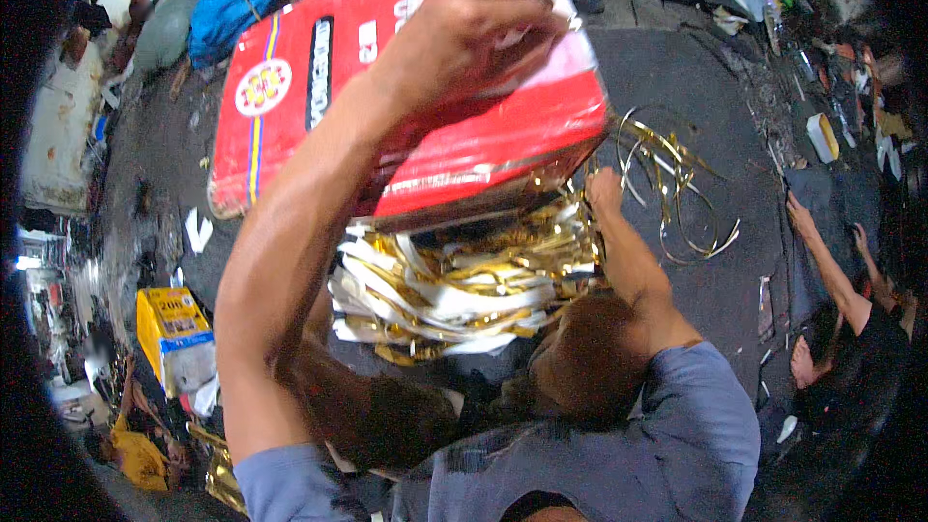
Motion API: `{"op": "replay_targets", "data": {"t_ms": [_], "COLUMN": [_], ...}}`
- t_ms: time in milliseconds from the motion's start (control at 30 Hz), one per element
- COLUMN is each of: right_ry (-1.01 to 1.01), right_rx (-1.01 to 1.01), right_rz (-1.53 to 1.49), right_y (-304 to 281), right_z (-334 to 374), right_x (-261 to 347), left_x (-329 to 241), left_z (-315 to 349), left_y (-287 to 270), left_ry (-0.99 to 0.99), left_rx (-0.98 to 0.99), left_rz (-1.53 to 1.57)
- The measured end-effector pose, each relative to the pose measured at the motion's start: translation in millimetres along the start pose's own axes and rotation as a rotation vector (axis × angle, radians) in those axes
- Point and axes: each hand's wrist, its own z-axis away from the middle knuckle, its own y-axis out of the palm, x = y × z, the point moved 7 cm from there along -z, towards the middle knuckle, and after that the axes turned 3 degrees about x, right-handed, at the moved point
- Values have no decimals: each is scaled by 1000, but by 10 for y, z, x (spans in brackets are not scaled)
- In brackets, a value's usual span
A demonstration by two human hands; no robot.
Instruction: The person wraps a red rectangular box with a white ribbon and gold decorative strips. They repeatedly pull the ribbon around the box, tuck and adjust the ribbon ends, and place gold strips on top, working by hand without visible tools.
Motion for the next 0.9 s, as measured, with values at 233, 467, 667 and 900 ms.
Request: {"op": "replay_targets", "data": {"t_ms": [233,467,667,900], "right_ry": [108,13,37,227], "right_rx": [-14,39,-47,-263], "right_rz": [18,137,111,182], "right_y": [-185,-267,-406,-509], "right_z": [1,-13,114,-74], "right_x": [-177,-347,-270,-1887], "left_x": [-106,8,25,-440], "left_z": [-64,-3,164,22], "left_y": [26,94,60,176], "left_ry": [148,137,-91,-1], "left_rx": [-45,-59,114,12], "left_rz": [-35,-91,-220,-451]}}
